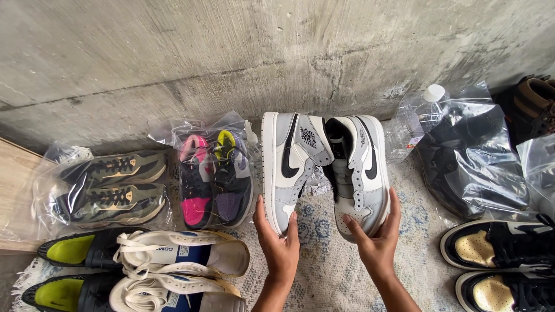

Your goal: The person sits on a rug and handles a pair of white and grey high-top sneakers. They rotate the shoes to show different angles, remove the insoles, and then handle the shoelaces.

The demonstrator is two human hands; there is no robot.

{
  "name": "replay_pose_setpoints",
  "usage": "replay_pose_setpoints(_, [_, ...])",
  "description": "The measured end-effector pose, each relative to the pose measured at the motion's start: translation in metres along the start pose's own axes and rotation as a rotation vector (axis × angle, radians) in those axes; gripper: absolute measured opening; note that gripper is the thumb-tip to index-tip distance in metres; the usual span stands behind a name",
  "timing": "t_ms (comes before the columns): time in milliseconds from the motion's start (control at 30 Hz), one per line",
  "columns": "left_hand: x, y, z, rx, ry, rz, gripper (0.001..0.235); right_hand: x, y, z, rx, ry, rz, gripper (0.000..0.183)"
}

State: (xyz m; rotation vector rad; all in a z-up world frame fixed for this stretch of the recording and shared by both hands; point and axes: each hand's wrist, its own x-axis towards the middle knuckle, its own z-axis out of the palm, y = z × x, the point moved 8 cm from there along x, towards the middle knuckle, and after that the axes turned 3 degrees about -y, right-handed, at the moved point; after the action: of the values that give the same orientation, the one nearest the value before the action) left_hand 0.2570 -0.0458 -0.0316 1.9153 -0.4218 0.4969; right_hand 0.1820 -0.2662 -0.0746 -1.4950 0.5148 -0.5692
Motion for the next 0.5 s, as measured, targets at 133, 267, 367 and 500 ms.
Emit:
replay_pose_setpoints(133, [0.0005,0.0075,0.0002,0.064,-0.005,0.054,0.072,0.0007,0.0013,0.0018,-0.039,-0.032,-0.054,0.102])
replay_pose_setpoints(267, [-0.0004,0.0033,0.0048,0.074,-0.038,0.061,0.072,0.0014,0.0022,0.0005,-0.079,-0.026,-0.057,0.101])
replay_pose_setpoints(367, [0.0005,0.0044,0.0037,0.064,-0.038,0.049,0.072,0.0015,0.0017,0.0009,-0.048,-0.026,-0.051,0.102])
replay_pose_setpoints(500, [0.0084,0.0059,0.0004,-0.062,-0.038,-0.052,0.075,0.0046,-0.0031,-0.0007,0.056,-0.035,-0.041,0.105])
